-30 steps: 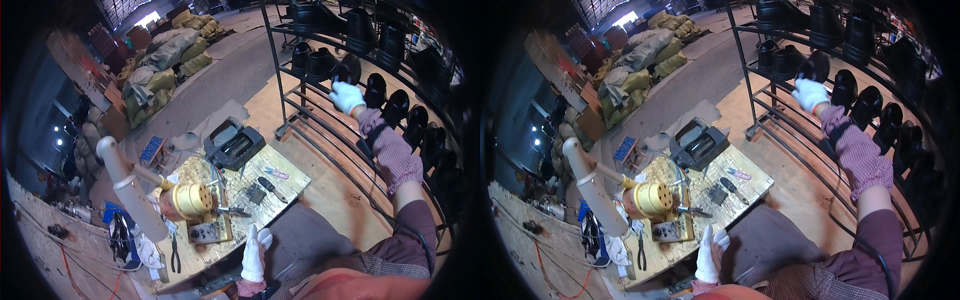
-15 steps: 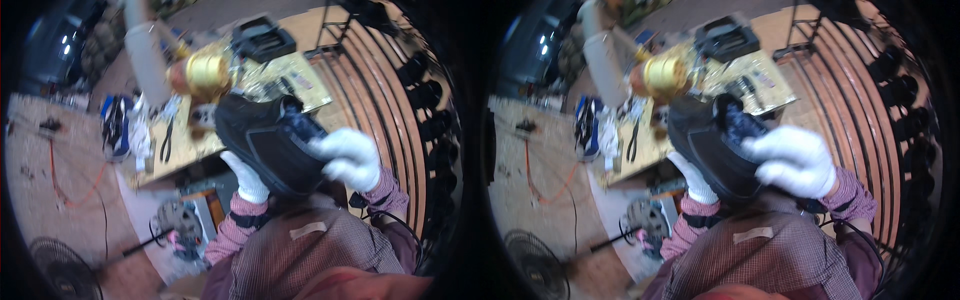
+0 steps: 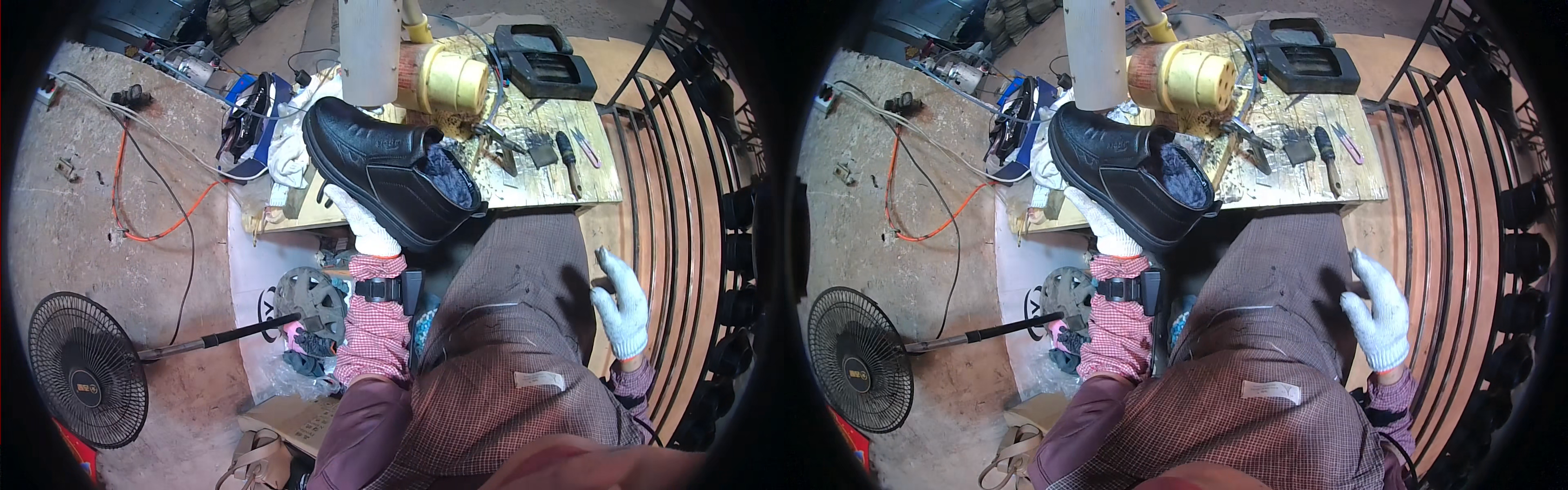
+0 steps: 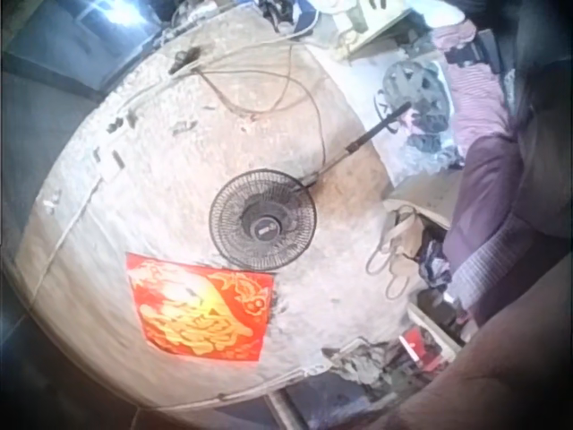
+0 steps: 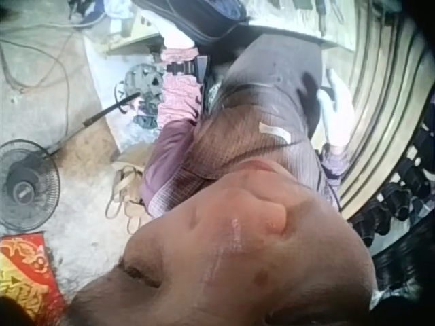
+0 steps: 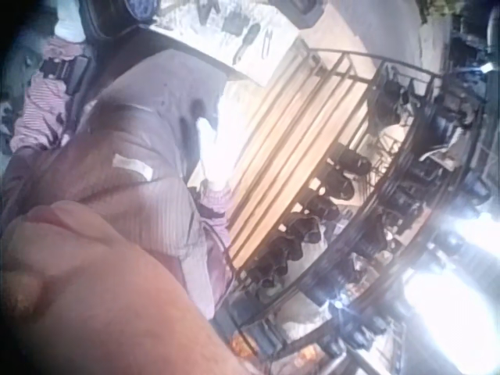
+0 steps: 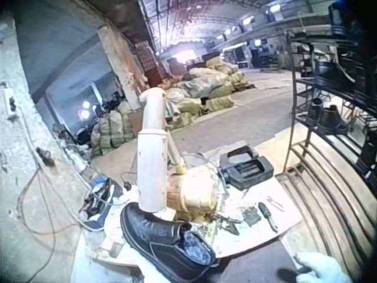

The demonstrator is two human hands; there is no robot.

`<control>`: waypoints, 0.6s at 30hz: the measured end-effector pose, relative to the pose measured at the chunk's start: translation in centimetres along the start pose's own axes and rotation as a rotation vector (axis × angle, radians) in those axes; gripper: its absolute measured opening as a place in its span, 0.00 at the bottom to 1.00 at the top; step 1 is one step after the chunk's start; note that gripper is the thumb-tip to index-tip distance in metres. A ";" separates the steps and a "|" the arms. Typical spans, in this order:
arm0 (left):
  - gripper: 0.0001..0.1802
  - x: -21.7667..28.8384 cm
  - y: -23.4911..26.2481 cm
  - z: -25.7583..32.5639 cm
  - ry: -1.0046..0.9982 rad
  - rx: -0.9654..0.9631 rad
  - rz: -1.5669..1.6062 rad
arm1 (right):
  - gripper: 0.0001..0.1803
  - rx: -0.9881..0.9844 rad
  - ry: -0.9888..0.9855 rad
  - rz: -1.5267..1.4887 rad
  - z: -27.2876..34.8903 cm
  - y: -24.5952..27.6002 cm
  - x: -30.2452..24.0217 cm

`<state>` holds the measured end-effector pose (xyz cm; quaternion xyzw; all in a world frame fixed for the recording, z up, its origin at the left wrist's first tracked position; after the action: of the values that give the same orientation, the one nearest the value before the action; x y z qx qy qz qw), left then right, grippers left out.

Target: Inspecting finished shoes for quality and placing them on a rack.

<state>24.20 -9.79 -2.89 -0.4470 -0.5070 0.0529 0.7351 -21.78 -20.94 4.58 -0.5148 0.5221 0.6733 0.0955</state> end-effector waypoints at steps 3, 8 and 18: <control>0.44 0.9 0.4 -1.5 -0.009 0.084 -0.039 | 0.31 0.010 -0.067 -0.039 0.6 -0.6 1.2; 0.44 1.6 -0.3 -1.8 -0.015 0.094 -0.049 | 0.30 -0.021 -0.031 0.090 -0.2 -0.7 0.9; 0.46 1.8 0.9 1.1 -0.018 0.097 -0.084 | 0.30 -0.099 -0.088 0.006 -1.7 -2.3 1.0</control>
<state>24.56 -7.61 -2.17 -0.3886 -0.5286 0.0507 0.7530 -19.69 -21.67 2.55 -0.4871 0.4850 0.7206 0.0908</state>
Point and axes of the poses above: each hand's wrist, its own z-axis away from the middle knuckle, its own y-axis out of the back of the hand, x = y × z, the point moved 10 cm from there along -z, towards the middle knuckle, and after that the axes turned 3 degrees about -z, right-handed, at the moved point
